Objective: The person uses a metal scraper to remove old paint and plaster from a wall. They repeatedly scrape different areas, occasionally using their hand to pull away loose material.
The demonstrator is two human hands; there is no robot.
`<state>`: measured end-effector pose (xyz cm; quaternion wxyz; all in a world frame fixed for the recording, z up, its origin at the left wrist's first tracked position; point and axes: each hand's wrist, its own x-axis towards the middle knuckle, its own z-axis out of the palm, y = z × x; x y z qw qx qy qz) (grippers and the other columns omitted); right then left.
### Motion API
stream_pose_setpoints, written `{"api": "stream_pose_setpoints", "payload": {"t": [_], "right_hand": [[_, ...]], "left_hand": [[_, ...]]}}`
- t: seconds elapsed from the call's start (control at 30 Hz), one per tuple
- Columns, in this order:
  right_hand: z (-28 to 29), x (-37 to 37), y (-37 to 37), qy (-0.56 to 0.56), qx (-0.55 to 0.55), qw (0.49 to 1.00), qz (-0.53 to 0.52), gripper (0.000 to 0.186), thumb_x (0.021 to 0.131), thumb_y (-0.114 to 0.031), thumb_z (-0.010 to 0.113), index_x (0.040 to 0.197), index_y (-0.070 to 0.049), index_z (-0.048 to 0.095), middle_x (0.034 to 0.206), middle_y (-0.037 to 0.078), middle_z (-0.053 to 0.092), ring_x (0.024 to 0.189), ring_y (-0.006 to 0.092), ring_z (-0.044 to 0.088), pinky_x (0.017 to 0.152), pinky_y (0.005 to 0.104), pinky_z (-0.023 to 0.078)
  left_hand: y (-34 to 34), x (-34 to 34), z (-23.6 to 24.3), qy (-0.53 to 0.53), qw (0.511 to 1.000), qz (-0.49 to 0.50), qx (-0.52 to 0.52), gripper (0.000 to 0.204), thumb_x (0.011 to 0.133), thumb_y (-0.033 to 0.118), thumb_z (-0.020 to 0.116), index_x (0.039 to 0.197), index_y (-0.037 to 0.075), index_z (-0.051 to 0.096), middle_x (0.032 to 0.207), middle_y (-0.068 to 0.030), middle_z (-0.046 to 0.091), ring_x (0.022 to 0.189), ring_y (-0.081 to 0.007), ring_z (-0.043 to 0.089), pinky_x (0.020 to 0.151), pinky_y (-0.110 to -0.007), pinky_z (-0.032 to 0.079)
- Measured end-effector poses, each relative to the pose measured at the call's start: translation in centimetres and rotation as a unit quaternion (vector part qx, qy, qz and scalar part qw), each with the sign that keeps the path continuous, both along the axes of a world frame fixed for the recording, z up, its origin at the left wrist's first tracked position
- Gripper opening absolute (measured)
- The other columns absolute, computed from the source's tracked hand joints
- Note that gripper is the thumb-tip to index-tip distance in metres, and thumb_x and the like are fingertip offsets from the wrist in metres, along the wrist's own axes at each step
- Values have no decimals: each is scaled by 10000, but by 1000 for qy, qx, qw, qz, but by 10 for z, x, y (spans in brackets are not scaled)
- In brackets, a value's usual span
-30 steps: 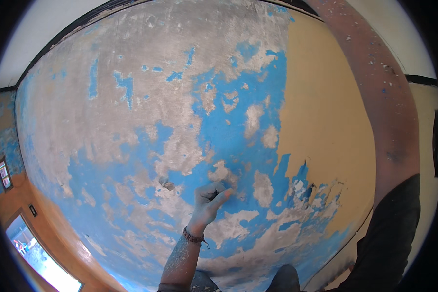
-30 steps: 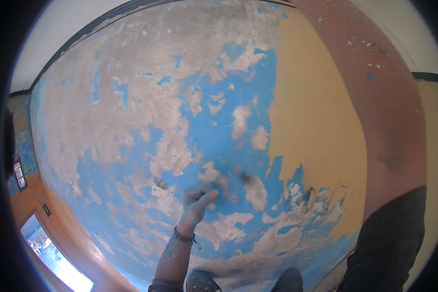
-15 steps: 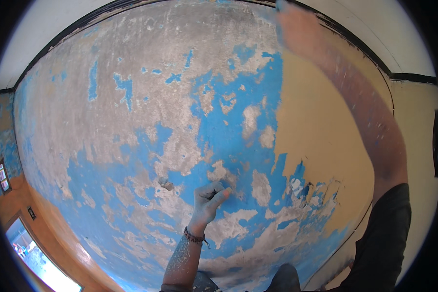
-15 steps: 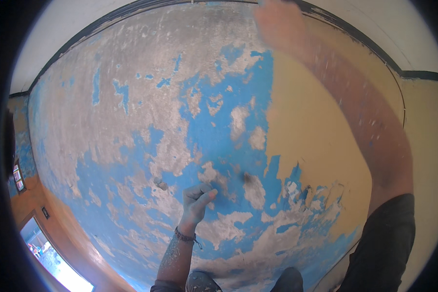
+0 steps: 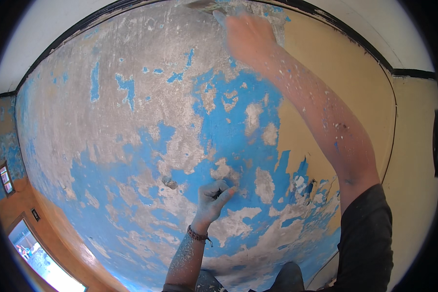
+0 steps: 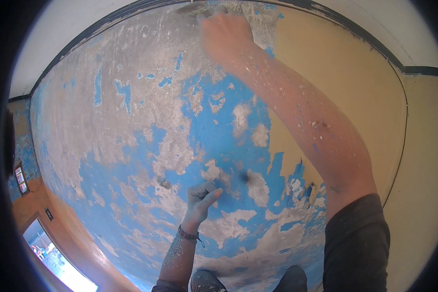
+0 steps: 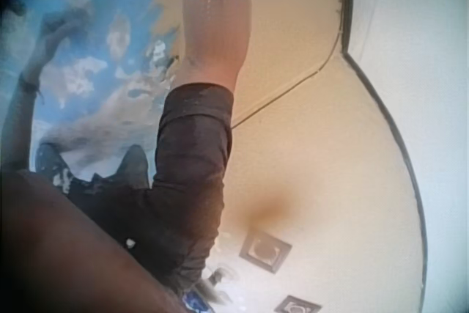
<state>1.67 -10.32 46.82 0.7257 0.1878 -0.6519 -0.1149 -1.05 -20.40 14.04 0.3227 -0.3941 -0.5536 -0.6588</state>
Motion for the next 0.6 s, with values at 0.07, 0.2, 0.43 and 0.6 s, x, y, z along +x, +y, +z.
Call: {"api": "stream_pose_setpoints", "payload": {"t": [0.07, 0.2, 0.43, 0.6], "right_hand": [[9, 1, -6, -2, 3, 999, -36, 390, 791, -96, 539, 1176, -97, 599, 954, 224, 598, 830, 341, 643, 706, 437, 526], [15, 13, -8, -108, 19, 994, -17, 276, 787, -124, 536, 1020, -27, 649, 975, 237, 614, 866, 336, 642, 732, 439, 523], [12, 43, 13, -149, -4, 987, -56, 300, 777, -201, 547, 904, 45, 659, 932, 247, 645, 910, 337, 637, 771, 438, 514], [-3, 14, 17, -72, -10, 995, -66, 395, 789, -82, 518, 1179, -44, 569, 1096, 265, 557, 831, 344, 648, 720, 454, 528]], "left_hand": [[0, 0, -1, -2, 1000, -4, 1, 339, 848, 169, 671, 588, 49, 490, 562, 37, 418, 525, -63, 308, 468, -259, 243], [-7, -2, -5, 9, 1000, 1, 1, 337, 848, 165, 670, 586, 53, 488, 563, 37, 412, 526, -62, 302, 467, -260, 239], [-8, 0, -6, 16, 1000, -6, 8, 328, 849, 163, 665, 594, 56, 490, 571, 42, 409, 527, -59, 305, 467, -258, 240], [1, -3, -2, 15, 1000, -12, 2, 327, 847, 169, 668, 596, 55, 493, 573, 43, 416, 528, -56, 312, 469, -252, 240]]}}
